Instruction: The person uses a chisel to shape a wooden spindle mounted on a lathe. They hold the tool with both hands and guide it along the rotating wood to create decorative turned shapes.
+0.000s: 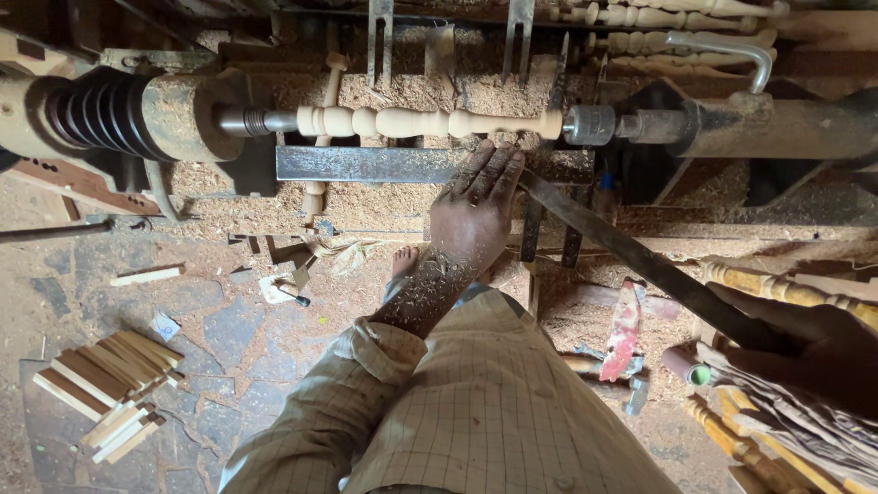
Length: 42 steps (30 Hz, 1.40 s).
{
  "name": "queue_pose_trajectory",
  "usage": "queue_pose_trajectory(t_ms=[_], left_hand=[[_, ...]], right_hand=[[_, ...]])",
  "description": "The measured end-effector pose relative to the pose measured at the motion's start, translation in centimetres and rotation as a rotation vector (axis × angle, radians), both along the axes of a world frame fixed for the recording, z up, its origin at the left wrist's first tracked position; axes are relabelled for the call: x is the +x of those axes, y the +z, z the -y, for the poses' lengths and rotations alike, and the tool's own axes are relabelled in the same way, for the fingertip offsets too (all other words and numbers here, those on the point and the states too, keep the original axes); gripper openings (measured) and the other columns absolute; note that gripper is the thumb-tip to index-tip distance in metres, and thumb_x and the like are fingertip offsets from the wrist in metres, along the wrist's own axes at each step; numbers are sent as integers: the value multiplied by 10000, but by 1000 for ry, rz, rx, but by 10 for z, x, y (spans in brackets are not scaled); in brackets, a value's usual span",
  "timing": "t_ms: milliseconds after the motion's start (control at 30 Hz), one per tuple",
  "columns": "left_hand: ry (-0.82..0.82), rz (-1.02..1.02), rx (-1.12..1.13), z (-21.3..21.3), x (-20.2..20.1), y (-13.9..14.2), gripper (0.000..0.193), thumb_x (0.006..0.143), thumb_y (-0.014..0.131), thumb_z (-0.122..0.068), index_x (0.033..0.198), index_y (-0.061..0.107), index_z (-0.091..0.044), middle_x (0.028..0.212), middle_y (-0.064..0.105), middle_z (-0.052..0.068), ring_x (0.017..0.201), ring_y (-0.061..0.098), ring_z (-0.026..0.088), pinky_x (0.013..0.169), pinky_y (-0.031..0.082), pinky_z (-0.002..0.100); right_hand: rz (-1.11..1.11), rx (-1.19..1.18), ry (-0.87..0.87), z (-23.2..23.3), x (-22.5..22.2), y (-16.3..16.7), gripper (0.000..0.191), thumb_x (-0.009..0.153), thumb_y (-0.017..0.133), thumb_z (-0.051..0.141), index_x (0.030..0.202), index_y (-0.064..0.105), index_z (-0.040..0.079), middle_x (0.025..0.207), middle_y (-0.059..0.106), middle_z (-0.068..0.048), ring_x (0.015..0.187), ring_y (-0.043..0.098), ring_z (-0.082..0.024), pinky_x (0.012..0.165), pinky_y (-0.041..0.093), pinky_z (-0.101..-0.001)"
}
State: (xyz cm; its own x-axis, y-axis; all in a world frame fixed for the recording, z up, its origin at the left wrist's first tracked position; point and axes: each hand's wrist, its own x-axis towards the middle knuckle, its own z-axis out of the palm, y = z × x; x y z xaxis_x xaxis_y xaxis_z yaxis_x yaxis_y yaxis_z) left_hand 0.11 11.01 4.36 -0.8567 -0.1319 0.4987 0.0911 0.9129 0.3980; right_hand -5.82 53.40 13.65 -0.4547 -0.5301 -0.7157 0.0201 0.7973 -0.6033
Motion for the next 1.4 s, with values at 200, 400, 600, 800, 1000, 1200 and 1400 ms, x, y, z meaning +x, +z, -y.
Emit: queue_pose_trajectory(t_ms=[200, 400, 600, 800, 1000, 1200, 1400], left_hand=[[66, 9, 11, -2, -2, 0, 255, 1012, 747, -222, 1246, 733, -122, 1242, 752, 109, 1217, 717, 278, 944, 643, 390], [51, 36, -20, 0, 1, 6, 315, 995, 747, -224, 1294, 723, -130, 1302, 735, 108, 1253, 691, 290, 977, 630, 398], [19, 92, 16, 4, 2, 12, 337, 999, 731, -221, 1307, 709, -87, 1295, 726, 127, 1262, 685, 312, 1014, 613, 415], [33, 108, 24, 5, 2, 15, 304, 1013, 698, -173, 1309, 716, -104, 1299, 739, 110, 1257, 695, 304, 1005, 616, 414], [35, 100, 0, 8, 3, 13, 301, 1001, 706, -163, 1292, 721, -90, 1285, 739, 123, 1240, 701, 310, 996, 615, 420], [33, 63, 5, 8, 3, 13, 291, 988, 741, -163, 1267, 734, -79, 1245, 742, 157, 1200, 710, 318, 958, 628, 418], [23, 77, 7, 15, 7, 17, 282, 984, 722, -137, 1259, 736, -76, 1269, 747, 144, 1224, 707, 300, 969, 624, 403]], right_hand=[[145, 458, 55, -5, -21, -4, 874, 919, 826, 191, 1651, 358, 277, 664, 619, -94, 589, 573, -164, 585, 478, -360], [195, 229, -27, 3, -24, -4, 858, 891, 818, 202, 1629, 380, 196, 588, 598, -41, 543, 551, -127, 519, 478, -333], [185, 419, 38, 21, -24, 10, 870, 920, 806, 317, 1653, 338, 300, 535, 514, -53, 439, 492, -163, 463, 474, -358], [183, 414, 71, 25, -22, 11, 849, 937, 778, 341, 1659, 332, 307, 510, 559, -47, 432, 519, -154, 450, 502, -345], [136, 438, 104, 24, -20, 9, 864, 928, 790, 343, 1659, 332, 312, 566, 495, -24, 501, 501, -141, 528, 438, -326], [158, 336, 59, 20, -14, 4, 878, 904, 806, 339, 1652, 354, 269, 567, 487, -22, 504, 487, -146, 517, 418, -332], [76, 502, 119, 31, 0, 9, 850, 924, 804, 376, 1645, 366, 273, 615, 607, -36, 505, 553, -133, 528, 499, -304]])
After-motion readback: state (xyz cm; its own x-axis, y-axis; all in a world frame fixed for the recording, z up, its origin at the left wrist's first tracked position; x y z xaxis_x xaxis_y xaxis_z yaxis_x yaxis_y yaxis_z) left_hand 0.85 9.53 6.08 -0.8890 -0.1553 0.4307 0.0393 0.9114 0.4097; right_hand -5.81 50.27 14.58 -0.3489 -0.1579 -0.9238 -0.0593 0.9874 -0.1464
